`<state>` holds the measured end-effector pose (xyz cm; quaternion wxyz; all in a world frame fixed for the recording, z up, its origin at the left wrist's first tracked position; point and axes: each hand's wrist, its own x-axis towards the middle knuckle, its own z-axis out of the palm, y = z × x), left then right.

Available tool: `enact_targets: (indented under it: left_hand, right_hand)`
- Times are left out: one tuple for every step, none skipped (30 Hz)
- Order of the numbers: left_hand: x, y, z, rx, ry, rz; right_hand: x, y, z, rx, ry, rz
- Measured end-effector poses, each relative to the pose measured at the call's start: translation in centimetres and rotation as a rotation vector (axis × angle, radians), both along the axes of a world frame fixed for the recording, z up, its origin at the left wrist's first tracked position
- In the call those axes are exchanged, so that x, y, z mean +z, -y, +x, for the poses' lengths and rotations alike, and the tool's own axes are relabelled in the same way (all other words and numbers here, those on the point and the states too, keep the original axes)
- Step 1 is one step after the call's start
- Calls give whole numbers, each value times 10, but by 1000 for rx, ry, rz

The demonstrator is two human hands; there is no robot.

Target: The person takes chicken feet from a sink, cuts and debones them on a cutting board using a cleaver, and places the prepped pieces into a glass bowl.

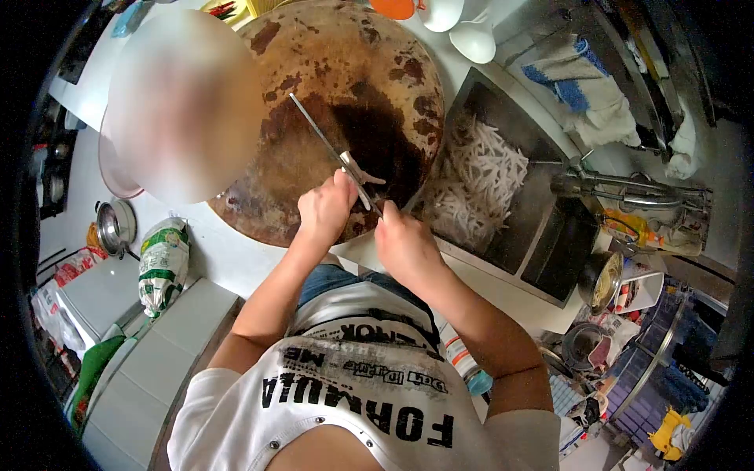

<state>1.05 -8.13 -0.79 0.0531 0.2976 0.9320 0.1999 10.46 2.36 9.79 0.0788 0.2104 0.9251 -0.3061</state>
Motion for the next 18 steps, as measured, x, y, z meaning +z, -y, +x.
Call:
enact_targets:
  left_hand:
    - [0,0,0,3,33,4]
    - [0,0,1,5,69,7]
    - [-2,1,1,3,70,6]
    - [-5,1,1,-4,41,14]
    - [-7,1,1,-12,13,22]
    - [-9,1,2,-20,-17,30]
    - [-9,-1,2,-9,-6,-25]
    - [-10,-2,2,-13,-6,-23]
    - [-10,-1,2,-12,-17,-29]
    - [-9,-2,3,-11,-27,-34]
    - [-7,-2,3,-1,-1,-46]
    - [-6,-2,3,-2,2,-48]
    - [-4,-2,1,6,34,-52]
    - [-2,-2,1,13,64,-56]
    - [0,-2,2,28,70,-19]
    - [-1,-2,1,31,68,-18]
    - [-3,-1,1,12,65,-8]
    - [-6,0,1,-7,61,2]
  right_hand:
    - [-1,0,-3,10,17,-13]
    - [-1,-1,-5,18,37,-27]
    - [0,-1,-8,29,-25,-15]
    - [0,-2,-10,26,-24,-15]
    - [-1,-2,-11,45,-9,-8]
    - [0,-2,-13,64,6,0]
    - [1,-1,-16,62,17,10]
    - [2,-1,-21,57,17,11]
    - [3,-2,-27,81,3,3]
    - [2,-3,-32,104,-11,-5]
    - [-2,-3,-36,95,-7,-17]
    - [-3,-5,-35,94,-4,-18]
    - [-4,-7,-33,102,-26,-30]
    - [-4,-9,-31,109,-50,-41]
    - [-3,-10,-27,119,7,-18]
    - [1,-12,-23,121,5,-16]
    - [8,-13,-18,97,74,-47]
    - [12,-14,-18,72,144,-77]
